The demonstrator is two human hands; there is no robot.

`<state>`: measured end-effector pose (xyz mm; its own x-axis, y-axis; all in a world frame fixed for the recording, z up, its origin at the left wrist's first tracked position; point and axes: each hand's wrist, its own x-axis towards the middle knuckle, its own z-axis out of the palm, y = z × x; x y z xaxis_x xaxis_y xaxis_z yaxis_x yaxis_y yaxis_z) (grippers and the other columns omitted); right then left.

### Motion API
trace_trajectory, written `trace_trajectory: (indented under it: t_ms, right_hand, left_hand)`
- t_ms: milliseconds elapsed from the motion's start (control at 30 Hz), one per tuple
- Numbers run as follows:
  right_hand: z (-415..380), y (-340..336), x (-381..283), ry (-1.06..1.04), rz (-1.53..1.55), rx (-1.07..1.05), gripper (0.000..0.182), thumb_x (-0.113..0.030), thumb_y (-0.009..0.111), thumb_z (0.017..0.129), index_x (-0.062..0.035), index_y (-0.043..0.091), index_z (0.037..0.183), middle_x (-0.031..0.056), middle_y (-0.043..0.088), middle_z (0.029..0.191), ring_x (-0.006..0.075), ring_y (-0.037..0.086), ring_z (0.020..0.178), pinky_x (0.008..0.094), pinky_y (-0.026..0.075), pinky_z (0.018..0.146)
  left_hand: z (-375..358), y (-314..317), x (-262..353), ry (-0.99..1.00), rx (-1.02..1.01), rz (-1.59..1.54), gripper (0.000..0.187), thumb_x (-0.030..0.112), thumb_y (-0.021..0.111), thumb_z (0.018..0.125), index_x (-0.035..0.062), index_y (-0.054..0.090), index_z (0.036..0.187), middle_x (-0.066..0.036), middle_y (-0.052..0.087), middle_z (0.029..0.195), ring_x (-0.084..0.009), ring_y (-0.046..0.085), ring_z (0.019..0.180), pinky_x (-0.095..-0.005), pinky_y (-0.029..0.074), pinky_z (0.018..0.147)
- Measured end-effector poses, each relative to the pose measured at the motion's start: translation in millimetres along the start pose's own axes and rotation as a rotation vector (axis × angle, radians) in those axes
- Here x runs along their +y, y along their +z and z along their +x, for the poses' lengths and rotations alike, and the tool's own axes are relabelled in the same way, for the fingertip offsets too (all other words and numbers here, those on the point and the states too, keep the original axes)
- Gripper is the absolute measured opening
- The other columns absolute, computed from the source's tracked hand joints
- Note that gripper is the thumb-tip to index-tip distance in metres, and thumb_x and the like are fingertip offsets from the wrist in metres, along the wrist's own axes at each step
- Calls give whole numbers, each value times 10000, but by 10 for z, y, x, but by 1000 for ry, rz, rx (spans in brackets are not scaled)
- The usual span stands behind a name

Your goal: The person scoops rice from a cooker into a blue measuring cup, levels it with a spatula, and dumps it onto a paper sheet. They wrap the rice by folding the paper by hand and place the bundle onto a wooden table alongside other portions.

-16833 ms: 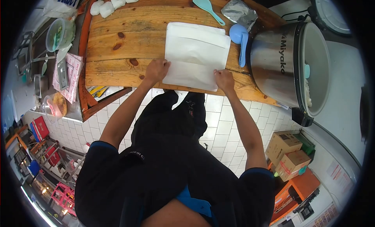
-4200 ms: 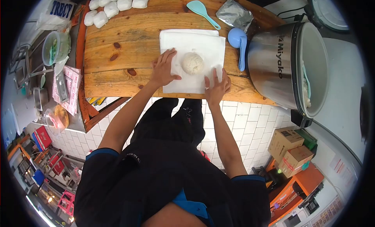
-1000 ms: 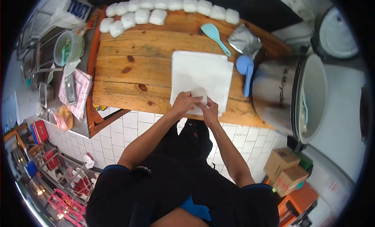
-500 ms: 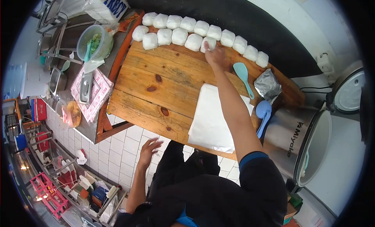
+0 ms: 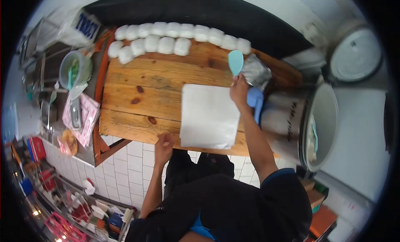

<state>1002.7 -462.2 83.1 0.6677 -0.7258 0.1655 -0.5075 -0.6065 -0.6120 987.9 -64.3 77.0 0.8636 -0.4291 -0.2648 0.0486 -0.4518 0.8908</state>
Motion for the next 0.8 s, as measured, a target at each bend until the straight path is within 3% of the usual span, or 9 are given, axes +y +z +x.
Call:
trace_trajectory:
  t_ms: [67, 133, 200, 367, 467, 567, 667, 767, 800]
  right_hand:
    - [-499, -674, -353, 281, 385, -168, 210, -181, 479, 1012, -4, 542, 920, 209, 620, 832, 412, 615, 747, 455, 466, 676]
    - [-1028, -1525, -599, 328, 595, -143, 261, -242, 428, 1053, -19, 561, 1023, 86, 628, 812, 165, 609, 684, 310, 463, 576]
    - [-1366, -2595, -785, 169, 380, 36, 294, -279, 414, 1065, -34, 568, 1121, 42, 607, 812, 92, 568, 673, 242, 439, 551]
    - [-1480, -4707, -36, 406, -440, 175, 308, -266, 448, 1060, 8, 574, 1120, 92, 638, 770, 157, 634, 678, 323, 498, 614]
    - [-1508, -4945, 225, 354, -299, 87, 326, -284, 488, 1044, 23, 576, 1107, 89, 649, 776, 177, 639, 679, 318, 504, 622]
    - [-1748, -4450, 209, 215, 560, -26, 318, -251, 514, 1028, 35, 564, 1157, 99, 640, 824, 173, 638, 727, 311, 511, 635]
    - [-1559, -4109, -268, 259, 640, -417, 456, -246, 516, 1028, 21, 407, 1383, 184, 655, 956, 262, 671, 777, 378, 535, 712]
    - [-1471, -3931, -116, -20, 462, -276, 501, -244, 574, 1000, 21, 398, 1387, 226, 645, 1031, 309, 667, 867, 406, 523, 793]
    - [-1445, -4060, -100, 121, 558, -354, 554, -232, 645, 954, 7, 408, 1395, 220, 640, 1104, 313, 652, 965, 410, 503, 872]
  left_hand:
    - [368, 564, 662, 79, -225, 0, 225, 99, 632, 926, 55, 637, 1146, -120, 700, 922, -184, 669, 834, -332, 517, 741]
    - [526, 1263, 1204, 226, -445, -41, 201, 90, 619, 918, 59, 640, 1116, -166, 682, 806, -270, 667, 711, -369, 511, 665]
    - [559, 2010, 1449, 572, -480, 7, 180, 101, 592, 950, 52, 642, 1116, -140, 634, 694, -251, 606, 589, -369, 473, 579]
    - [160, 2524, 2823, 514, -429, -211, 144, 111, 573, 978, 26, 636, 1076, -66, 539, 603, -147, 476, 483, -306, 375, 475]
    - [-140, 2496, 3472, 610, -564, -238, 187, 110, 563, 994, 3, 627, 1132, -31, 594, 726, -77, 555, 664, -267, 434, 573]
    - [-376, 2523, 3907, 689, -778, -220, 304, 157, 557, 1007, -23, 554, 1252, -112, 659, 953, -155, 612, 786, -281, 492, 635]
    - [-499, 2506, 3927, 266, -993, -702, 469, 256, 435, 1065, -95, 426, 1376, -206, 591, 1294, -251, 566, 1221, -372, 380, 1089]
    - [-154, 2402, 3703, 149, -912, -666, 487, 313, 398, 1072, -81, 449, 1354, -184, 646, 1175, -240, 603, 1151, -384, 457, 1011]
    - [71, 2373, 3592, 76, -894, -763, 490, 326, 398, 1070, -77, 461, 1344, -155, 656, 1104, -221, 616, 1084, -373, 476, 965]
